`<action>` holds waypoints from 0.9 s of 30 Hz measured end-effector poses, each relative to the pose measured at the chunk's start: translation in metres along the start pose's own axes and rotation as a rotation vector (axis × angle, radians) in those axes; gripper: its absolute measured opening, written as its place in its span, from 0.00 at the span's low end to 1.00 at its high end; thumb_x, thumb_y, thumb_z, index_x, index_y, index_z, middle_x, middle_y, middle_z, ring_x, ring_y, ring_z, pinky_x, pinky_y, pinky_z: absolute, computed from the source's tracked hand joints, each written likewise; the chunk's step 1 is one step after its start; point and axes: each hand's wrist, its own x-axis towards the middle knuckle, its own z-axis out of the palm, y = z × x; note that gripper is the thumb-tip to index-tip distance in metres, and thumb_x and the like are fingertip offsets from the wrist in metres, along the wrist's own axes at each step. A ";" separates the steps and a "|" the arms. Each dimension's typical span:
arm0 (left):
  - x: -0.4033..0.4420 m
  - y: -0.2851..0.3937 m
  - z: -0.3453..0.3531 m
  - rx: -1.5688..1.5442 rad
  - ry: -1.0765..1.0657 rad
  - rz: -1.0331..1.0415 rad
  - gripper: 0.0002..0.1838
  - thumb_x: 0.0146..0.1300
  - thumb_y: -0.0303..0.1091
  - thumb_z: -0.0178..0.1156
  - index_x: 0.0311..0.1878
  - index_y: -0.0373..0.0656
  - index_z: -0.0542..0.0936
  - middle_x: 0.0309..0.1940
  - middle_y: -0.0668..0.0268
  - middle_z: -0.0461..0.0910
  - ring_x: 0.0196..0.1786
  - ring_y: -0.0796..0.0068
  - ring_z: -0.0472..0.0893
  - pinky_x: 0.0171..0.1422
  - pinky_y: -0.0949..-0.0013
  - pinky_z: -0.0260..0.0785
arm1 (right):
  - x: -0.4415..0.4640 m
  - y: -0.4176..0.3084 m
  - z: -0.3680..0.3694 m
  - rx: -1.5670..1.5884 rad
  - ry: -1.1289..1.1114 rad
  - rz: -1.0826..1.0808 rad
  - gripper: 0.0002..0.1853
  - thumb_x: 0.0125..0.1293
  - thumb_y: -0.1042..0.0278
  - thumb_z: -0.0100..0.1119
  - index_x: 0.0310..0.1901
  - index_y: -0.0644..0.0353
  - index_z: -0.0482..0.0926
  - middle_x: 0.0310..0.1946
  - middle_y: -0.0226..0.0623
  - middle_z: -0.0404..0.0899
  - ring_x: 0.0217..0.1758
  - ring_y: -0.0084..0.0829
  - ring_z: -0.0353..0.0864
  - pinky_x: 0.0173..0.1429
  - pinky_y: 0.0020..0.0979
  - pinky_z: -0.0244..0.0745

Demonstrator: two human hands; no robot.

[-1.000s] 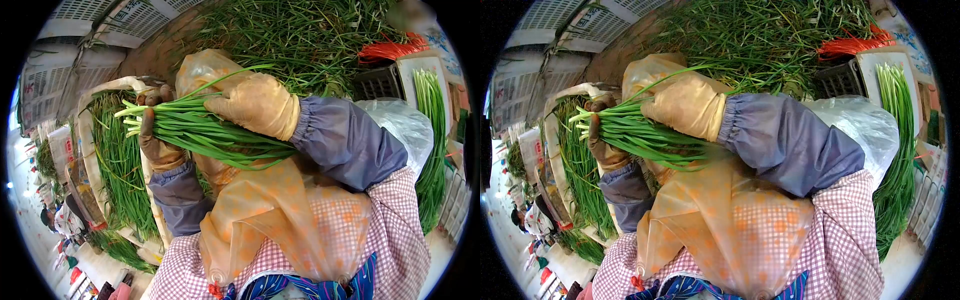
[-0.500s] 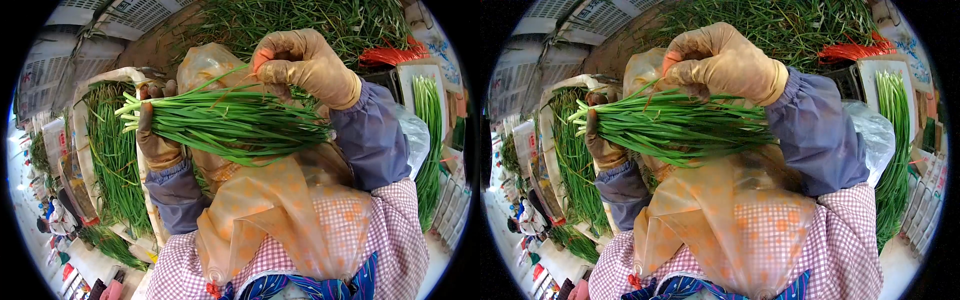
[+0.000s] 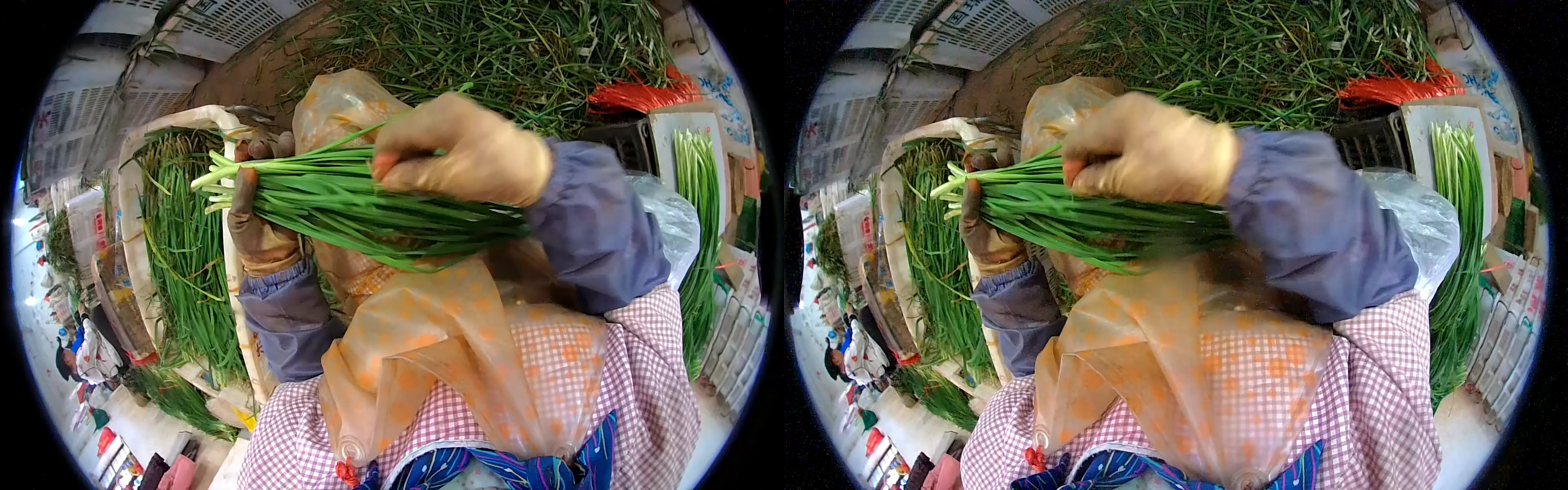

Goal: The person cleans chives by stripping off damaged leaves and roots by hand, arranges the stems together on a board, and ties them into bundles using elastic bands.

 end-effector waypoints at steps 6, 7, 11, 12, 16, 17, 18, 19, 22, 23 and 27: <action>0.005 -0.008 -0.016 -0.064 -0.106 -0.055 0.15 0.65 0.29 0.54 0.54 0.37 0.71 0.51 0.57 0.76 0.59 0.58 0.74 0.63 0.49 0.70 | -0.022 -0.022 -0.069 0.546 0.063 0.108 0.09 0.57 0.68 0.59 0.35 0.65 0.75 0.25 0.37 0.77 0.18 0.24 0.75 0.19 0.24 0.69; 0.004 -0.008 -0.017 -0.068 -0.091 -0.050 0.16 0.65 0.30 0.54 0.55 0.37 0.70 0.51 0.57 0.76 0.59 0.58 0.74 0.62 0.49 0.70 | -0.032 0.000 -0.099 0.602 0.094 -0.093 0.12 0.61 0.65 0.57 0.40 0.64 0.74 0.30 0.37 0.77 0.24 0.25 0.76 0.26 0.26 0.73; -0.004 -0.007 -0.010 0.044 0.056 0.043 0.20 0.64 0.29 0.55 0.59 0.41 0.68 0.51 0.57 0.76 0.59 0.57 0.74 0.62 0.48 0.70 | -0.077 0.013 -0.159 1.004 0.530 -0.406 0.14 0.67 0.61 0.53 0.47 0.62 0.76 0.37 0.37 0.79 0.33 0.27 0.80 0.38 0.31 0.79; -0.003 -0.006 -0.009 0.045 0.050 0.044 0.20 0.64 0.29 0.55 0.59 0.41 0.68 0.51 0.57 0.76 0.59 0.57 0.74 0.62 0.48 0.70 | -0.075 0.022 -0.176 0.757 0.637 -0.410 0.15 0.64 0.63 0.55 0.49 0.61 0.74 0.39 0.39 0.78 0.39 0.30 0.79 0.46 0.33 0.76; 0.000 -0.008 -0.005 -0.004 -0.048 0.029 0.19 0.62 0.21 0.51 0.57 0.41 0.68 0.54 0.57 0.73 0.60 0.55 0.72 0.64 0.46 0.68 | -0.076 0.121 -0.179 -0.222 0.311 0.357 0.21 0.63 0.64 0.58 0.58 0.57 0.71 0.48 0.37 0.77 0.55 0.33 0.74 0.68 0.38 0.59; -0.002 -0.005 -0.005 -0.029 -0.081 -0.026 0.20 0.62 0.21 0.51 0.58 0.42 0.67 0.54 0.58 0.72 0.62 0.55 0.71 0.66 0.45 0.66 | -0.074 0.104 -0.149 -0.273 0.350 0.351 0.21 0.63 0.65 0.58 0.57 0.57 0.72 0.49 0.34 0.77 0.54 0.29 0.73 0.64 0.34 0.62; -0.004 -0.004 -0.006 -0.027 -0.034 -0.029 0.20 0.62 0.21 0.51 0.58 0.42 0.67 0.54 0.58 0.72 0.62 0.55 0.70 0.66 0.45 0.65 | -0.066 0.085 -0.119 -0.326 0.377 0.335 0.20 0.63 0.67 0.58 0.57 0.57 0.73 0.49 0.31 0.77 0.54 0.26 0.73 0.61 0.30 0.65; -0.009 -0.001 -0.008 -0.018 0.020 -0.032 0.21 0.61 0.21 0.51 0.59 0.42 0.67 0.53 0.59 0.73 0.63 0.54 0.69 0.67 0.45 0.64 | -0.057 0.076 -0.097 -0.367 0.401 0.317 0.19 0.63 0.69 0.59 0.57 0.57 0.74 0.49 0.27 0.77 0.53 0.22 0.73 0.58 0.26 0.68; -0.008 -0.001 -0.002 -0.019 -0.029 -0.004 0.21 0.62 0.20 0.52 0.59 0.44 0.67 0.51 0.62 0.74 0.62 0.53 0.70 0.66 0.45 0.64 | -0.028 0.052 -0.069 -0.171 0.448 0.075 0.13 0.65 0.66 0.57 0.49 0.59 0.79 0.37 0.35 0.82 0.41 0.23 0.77 0.48 0.25 0.73; -0.007 -0.002 0.006 -0.015 -0.039 0.004 0.21 0.62 0.20 0.52 0.59 0.44 0.67 0.51 0.62 0.74 0.62 0.53 0.70 0.66 0.45 0.64 | -0.017 0.037 -0.066 -0.155 0.426 0.043 0.12 0.65 0.66 0.56 0.47 0.61 0.79 0.36 0.35 0.82 0.39 0.23 0.77 0.48 0.25 0.73; -0.002 -0.004 0.028 0.018 -0.106 0.002 0.21 0.60 0.21 0.56 0.56 0.47 0.69 0.45 0.63 0.74 0.54 0.53 0.75 0.60 0.48 0.69 | 0.045 -0.020 -0.047 -0.001 0.191 -0.235 0.15 0.66 0.65 0.56 0.51 0.64 0.77 0.42 0.34 0.81 0.47 0.21 0.76 0.53 0.23 0.71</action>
